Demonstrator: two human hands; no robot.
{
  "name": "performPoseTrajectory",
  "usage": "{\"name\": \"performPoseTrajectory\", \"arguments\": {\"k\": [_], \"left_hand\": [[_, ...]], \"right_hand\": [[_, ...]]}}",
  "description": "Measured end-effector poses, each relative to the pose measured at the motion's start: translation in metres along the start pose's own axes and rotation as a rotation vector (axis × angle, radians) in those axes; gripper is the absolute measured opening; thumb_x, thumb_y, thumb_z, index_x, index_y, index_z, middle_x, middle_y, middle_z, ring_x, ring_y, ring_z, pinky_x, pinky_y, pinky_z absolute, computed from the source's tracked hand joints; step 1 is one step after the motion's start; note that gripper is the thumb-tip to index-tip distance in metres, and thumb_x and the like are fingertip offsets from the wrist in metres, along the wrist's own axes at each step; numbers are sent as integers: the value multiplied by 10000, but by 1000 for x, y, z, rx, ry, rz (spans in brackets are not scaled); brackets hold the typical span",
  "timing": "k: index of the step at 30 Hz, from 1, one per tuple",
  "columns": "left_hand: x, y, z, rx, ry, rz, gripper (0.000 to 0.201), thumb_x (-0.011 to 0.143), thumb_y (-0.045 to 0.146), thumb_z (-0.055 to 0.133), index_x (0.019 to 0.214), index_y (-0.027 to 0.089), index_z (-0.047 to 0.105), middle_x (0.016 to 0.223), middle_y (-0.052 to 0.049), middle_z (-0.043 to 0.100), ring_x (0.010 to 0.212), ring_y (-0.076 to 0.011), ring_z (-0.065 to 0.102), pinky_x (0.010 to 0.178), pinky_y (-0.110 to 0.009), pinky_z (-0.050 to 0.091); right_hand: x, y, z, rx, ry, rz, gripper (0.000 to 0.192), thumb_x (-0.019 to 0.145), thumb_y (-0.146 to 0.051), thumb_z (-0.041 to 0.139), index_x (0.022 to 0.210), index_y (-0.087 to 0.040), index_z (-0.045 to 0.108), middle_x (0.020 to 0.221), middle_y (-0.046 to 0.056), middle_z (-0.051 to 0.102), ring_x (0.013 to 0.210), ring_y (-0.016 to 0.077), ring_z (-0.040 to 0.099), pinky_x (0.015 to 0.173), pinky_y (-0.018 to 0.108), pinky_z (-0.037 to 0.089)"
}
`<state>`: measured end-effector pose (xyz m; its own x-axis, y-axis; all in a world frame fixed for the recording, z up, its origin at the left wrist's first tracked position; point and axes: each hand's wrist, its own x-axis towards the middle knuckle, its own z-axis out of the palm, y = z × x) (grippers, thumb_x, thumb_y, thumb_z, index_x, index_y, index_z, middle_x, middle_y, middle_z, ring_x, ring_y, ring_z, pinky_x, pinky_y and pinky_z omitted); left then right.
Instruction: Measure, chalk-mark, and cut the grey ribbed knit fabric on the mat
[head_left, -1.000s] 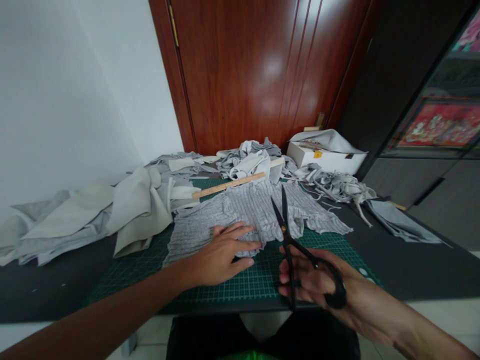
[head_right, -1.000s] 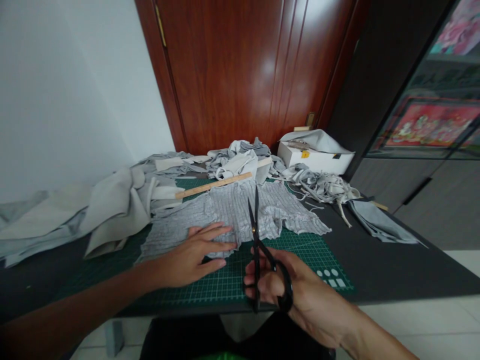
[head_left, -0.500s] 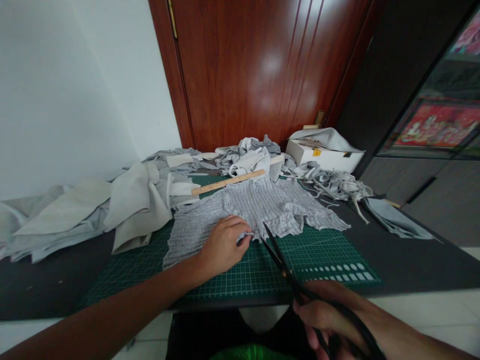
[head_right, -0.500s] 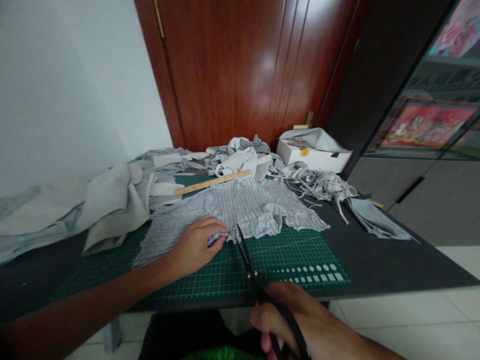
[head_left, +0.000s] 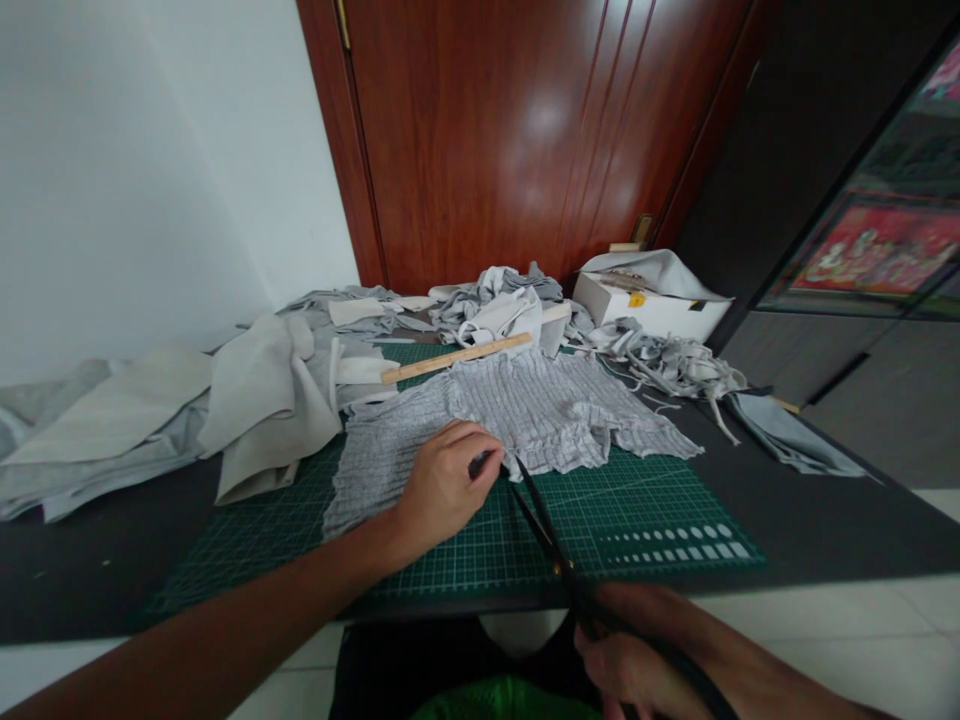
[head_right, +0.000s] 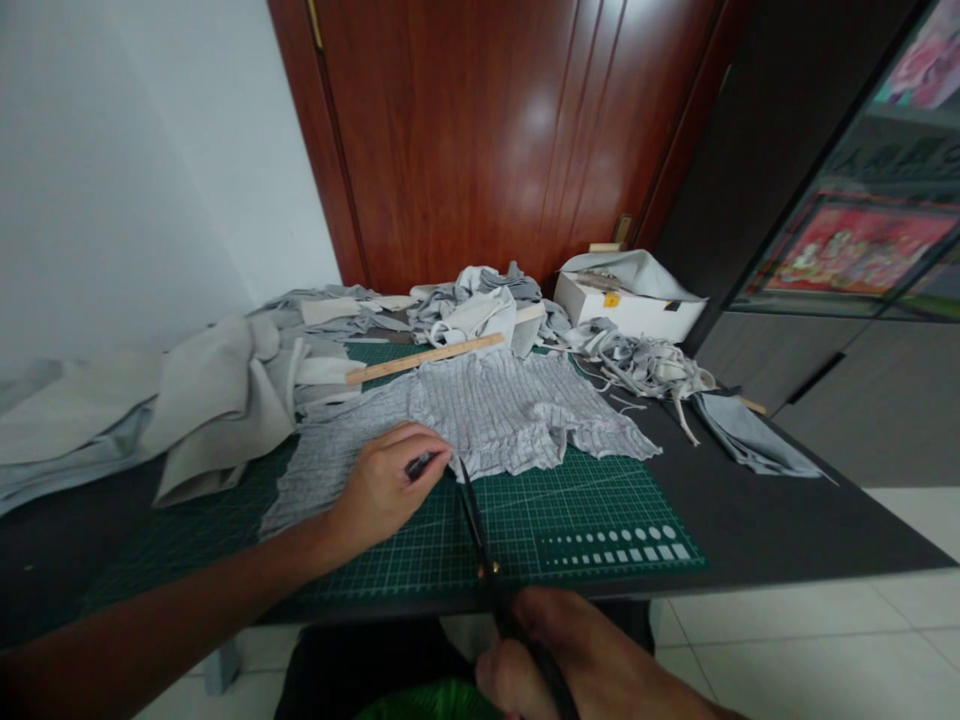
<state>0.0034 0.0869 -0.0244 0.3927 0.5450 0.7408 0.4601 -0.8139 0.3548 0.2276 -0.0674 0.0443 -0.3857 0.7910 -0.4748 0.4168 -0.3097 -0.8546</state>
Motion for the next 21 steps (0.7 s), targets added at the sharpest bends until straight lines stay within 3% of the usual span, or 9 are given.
{"name": "performPoseTrajectory", "arguments": {"k": [6, 13, 17, 21], "left_hand": [[1, 4, -1, -16, 55, 23, 119, 950, 80, 667, 898, 175, 717, 850, -41, 723, 815, -181, 670, 760, -312, 533], [-3, 9, -4, -20, -11, 152, 147, 976, 56, 612, 965, 174, 701, 910, -56, 725, 847, -181, 652, 790, -324, 539], [-6, 8, -3, 38, -45, 66, 138, 918, 96, 696, 1028, 173, 665, 957, -68, 717, 897, -224, 666, 815, -374, 560], [-6, 6, 1, 72, -62, 12, 342, 831, 109, 790, 1147, 169, 675, 1044, -81, 716, 953, -254, 684, 850, -408, 589]], "right_hand": [[3, 4, 5, -3, 29, -97, 306, 875, -497, 706, 834, -197, 664, 841, 32, 641, 796, 175, 588, 709, 265, 475], [18, -1, 9, 162, 84, 159, 430, 821, -611, 623, 803, -183, 593, 760, 33, 612, 646, 139, 583, 547, 226, 396], [16, -1, 3, 110, 45, 164, 476, 814, -657, 637, 793, -183, 601, 769, 39, 605, 639, 127, 533, 523, 211, 369], [6, 3, -3, 20, -5, 130, 530, 818, -719, 685, 854, -193, 633, 825, 48, 620, 725, 160, 560, 566, 229, 407]]}}
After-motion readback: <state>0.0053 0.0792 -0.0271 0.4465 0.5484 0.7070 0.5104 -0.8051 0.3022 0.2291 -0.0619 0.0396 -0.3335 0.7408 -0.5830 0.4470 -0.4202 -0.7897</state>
